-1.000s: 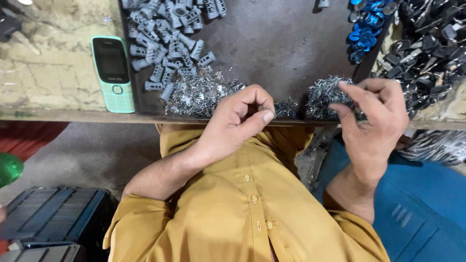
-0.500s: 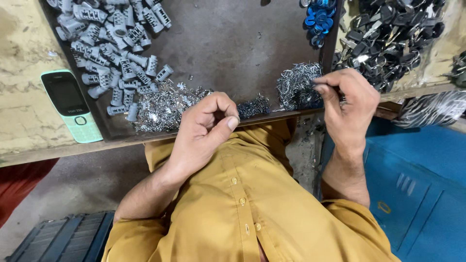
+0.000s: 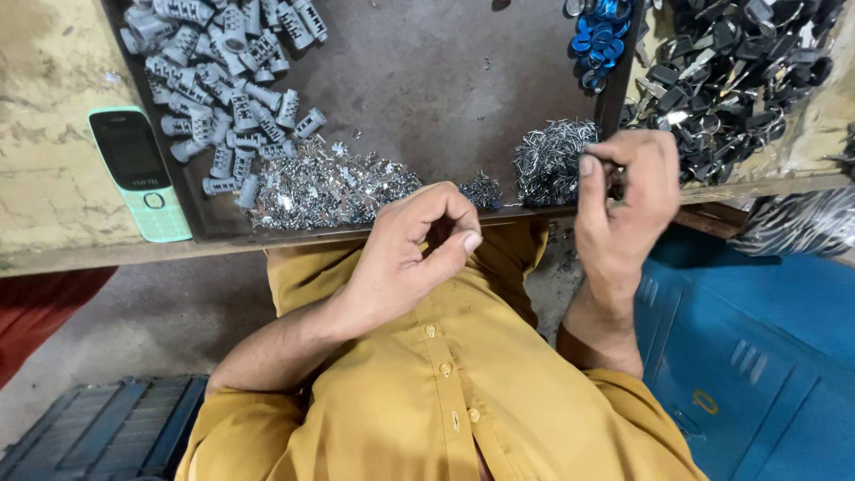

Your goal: The person sits at a workbench and assembles small lock components by hand, picking gray lock bodies and blue caps from a tray, fitting the parts together with both hands, and placing finished assemblies aside among piles of parts and keys.

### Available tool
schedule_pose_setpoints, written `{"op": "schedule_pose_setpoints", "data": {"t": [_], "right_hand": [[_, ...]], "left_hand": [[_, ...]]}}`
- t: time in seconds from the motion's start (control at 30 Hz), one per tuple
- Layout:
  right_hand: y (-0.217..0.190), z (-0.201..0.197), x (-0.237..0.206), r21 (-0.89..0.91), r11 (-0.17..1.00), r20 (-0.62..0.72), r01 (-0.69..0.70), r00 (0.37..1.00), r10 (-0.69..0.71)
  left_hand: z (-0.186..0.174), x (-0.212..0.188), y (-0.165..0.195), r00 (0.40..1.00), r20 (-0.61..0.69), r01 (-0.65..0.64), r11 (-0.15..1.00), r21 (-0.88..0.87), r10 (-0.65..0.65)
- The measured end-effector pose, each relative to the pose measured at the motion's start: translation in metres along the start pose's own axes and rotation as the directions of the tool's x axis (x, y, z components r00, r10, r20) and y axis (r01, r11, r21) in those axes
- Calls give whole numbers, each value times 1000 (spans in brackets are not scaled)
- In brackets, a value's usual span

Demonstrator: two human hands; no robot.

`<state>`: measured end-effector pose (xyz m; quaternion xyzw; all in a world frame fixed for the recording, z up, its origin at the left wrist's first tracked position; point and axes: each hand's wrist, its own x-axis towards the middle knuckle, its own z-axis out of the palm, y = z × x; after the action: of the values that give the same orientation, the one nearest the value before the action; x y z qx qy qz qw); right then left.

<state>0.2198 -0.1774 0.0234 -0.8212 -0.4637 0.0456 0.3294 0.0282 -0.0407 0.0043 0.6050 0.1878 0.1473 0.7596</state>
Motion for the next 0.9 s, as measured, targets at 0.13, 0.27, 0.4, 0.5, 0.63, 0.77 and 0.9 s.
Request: {"op": "schedule_pose_setpoints", "data": {"t": [0.13,0.27,0.4,0.5,0.63,0.77,0.9], "right_hand": [[-22,4,-18,440,886,9,-147,987,159],[-36,23,-31,426,903,34,58,996,-80],[-39,37,-29,389,904,-34,179,983,-179],[-39,38,-27,382,904,-35,193,980,-194],[-40,38,-27,376,909,-38,178,983,-177],[-42,37,-27,351,920,-39,175,984,-173],[-44,32,-24,311,924,-6,223,972,-233]], "left_hand": [[11,2,-5,996,-31,-84,992,-90,81],[18,2,-9,964,33,235,781,-579,-265],[16,-3,-9,949,50,253,653,-714,-313],[17,-6,-9,955,38,229,651,-723,-294],[18,-6,-11,961,33,212,650,-730,-276],[18,-6,-11,965,34,201,655,-728,-259],[14,-8,-10,975,19,176,722,-669,-220]]}}
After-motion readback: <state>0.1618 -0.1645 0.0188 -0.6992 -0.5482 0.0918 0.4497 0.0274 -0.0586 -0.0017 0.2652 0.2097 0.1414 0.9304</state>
